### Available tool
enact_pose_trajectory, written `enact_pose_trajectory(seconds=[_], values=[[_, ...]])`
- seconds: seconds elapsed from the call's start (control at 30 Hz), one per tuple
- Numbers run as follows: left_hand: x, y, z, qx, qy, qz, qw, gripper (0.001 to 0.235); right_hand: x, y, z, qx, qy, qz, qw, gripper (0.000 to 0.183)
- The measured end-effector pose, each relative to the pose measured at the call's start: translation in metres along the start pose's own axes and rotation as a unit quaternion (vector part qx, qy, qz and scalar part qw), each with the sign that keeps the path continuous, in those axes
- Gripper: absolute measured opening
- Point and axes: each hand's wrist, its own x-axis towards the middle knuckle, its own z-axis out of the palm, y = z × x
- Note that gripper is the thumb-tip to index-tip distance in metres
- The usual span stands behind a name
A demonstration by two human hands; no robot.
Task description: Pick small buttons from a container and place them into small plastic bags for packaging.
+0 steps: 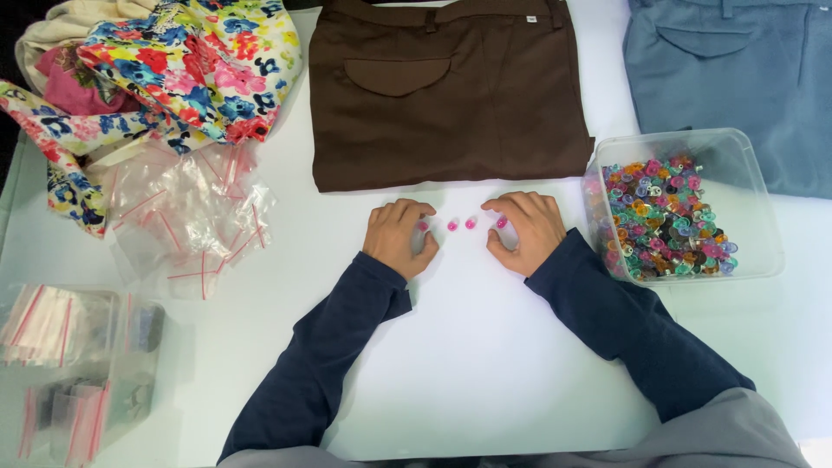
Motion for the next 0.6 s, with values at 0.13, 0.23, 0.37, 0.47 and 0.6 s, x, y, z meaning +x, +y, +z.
enact_pose_trajectory(seconds=[0.13, 0.23, 0.37, 0.47, 0.6], values=[[-0.003, -0.003, -0.002, -0.003, -0.010, -0.008, 1.000, 0.025, -0.005, 0.011, 0.005, -0.001, 0.001, -0.001, 1.000, 0.033], [-0.002, -0.003, -0.002, 0.000, -0.011, -0.009, 1.000, 0.026, -0.006, 0.011, 0.006, 0.009, 0.007, 0.003, 1.000, 0.032], [0.002, 0.007, -0.013, -0.021, -0.014, -0.017, 1.000, 0.030, -0.004, 0.008, 0.004, 0.007, 0.011, 0.004, 1.000, 0.032], [0.002, 0.007, -0.012, -0.022, -0.014, -0.016, 1.000, 0.033, -0.003, 0.007, 0.002, 0.010, 0.015, 0.001, 1.000, 0.033], [0.005, 0.017, -0.018, -0.024, -0.005, -0.010, 1.000, 0.036, 0.002, -0.005, -0.005, 0.025, 0.074, -0.005, 0.997, 0.038]])
